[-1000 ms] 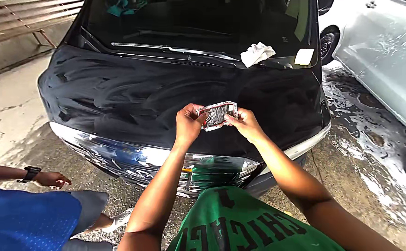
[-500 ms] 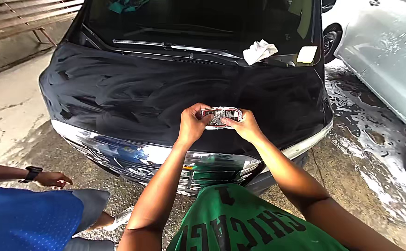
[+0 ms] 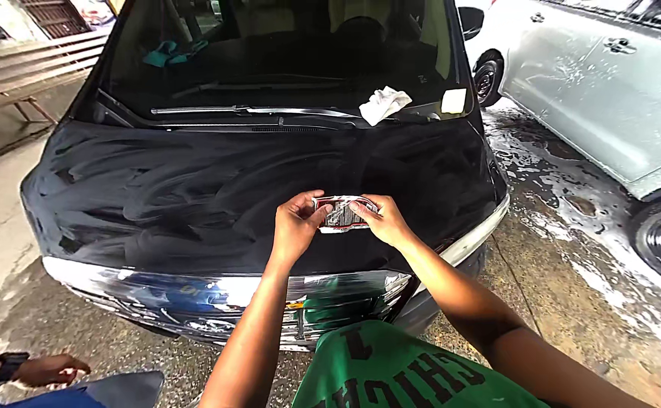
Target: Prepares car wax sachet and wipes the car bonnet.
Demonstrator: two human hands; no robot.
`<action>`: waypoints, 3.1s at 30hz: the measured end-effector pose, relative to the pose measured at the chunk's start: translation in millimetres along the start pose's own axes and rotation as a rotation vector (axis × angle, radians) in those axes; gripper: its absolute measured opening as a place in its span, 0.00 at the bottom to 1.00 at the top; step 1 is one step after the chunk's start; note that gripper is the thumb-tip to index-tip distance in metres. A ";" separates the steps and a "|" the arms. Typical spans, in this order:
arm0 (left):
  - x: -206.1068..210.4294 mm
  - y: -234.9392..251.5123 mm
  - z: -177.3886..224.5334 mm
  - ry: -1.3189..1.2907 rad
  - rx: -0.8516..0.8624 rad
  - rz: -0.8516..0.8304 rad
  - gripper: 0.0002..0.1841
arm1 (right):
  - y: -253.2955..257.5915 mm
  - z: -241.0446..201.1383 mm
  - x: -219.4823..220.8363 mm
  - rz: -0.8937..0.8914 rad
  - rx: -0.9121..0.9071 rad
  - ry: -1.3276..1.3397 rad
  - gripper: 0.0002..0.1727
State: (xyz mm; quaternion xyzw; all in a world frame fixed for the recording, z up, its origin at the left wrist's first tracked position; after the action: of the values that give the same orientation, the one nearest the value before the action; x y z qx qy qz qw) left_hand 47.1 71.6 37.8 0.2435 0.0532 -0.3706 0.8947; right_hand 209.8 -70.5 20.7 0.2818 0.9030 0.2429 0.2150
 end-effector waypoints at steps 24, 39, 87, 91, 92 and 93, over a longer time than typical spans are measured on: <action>0.1 -21.6 -15.6 0.012 -0.012 0.274 0.13 | -10.3 6.5 27.2 0.355 -0.124 0.053 0.12; -12.4 -47.4 -29.6 -0.247 -0.132 0.245 0.12 | -18.1 -2.7 79.1 0.008 -0.194 -0.288 0.37; -22.9 -91.1 -65.0 -0.748 -0.392 0.309 0.15 | -52.3 6.4 120.0 -0.198 0.199 0.341 0.08; -19.3 -88.6 -57.1 -0.756 -0.415 0.288 0.16 | -51.6 4.8 115.7 -0.160 0.202 0.337 0.06; -19.8 -87.5 -55.3 -0.754 -0.408 0.288 0.16 | -50.2 4.1 115.9 -0.155 0.202 0.342 0.06; -19.7 -86.6 -53.6 -0.746 -0.400 0.289 0.16 | -49.4 3.3 115.6 -0.155 0.200 0.343 0.05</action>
State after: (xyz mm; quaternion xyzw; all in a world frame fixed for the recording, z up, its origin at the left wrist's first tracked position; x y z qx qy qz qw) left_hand -22.2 57.0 -38.1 -0.0797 -0.2371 -0.2868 0.9247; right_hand 105.0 -34.4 -38.6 0.1857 0.9650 0.1793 0.0470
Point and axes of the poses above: each hand's wrist, its own y-axis towards the middle knuckle, its own x-axis out of the palm, z = x × y, the point moved 4 cm from there along y, towards the middle knuckle, and after that the axes turned 4 degrees about -x, right-handed, at the moved point
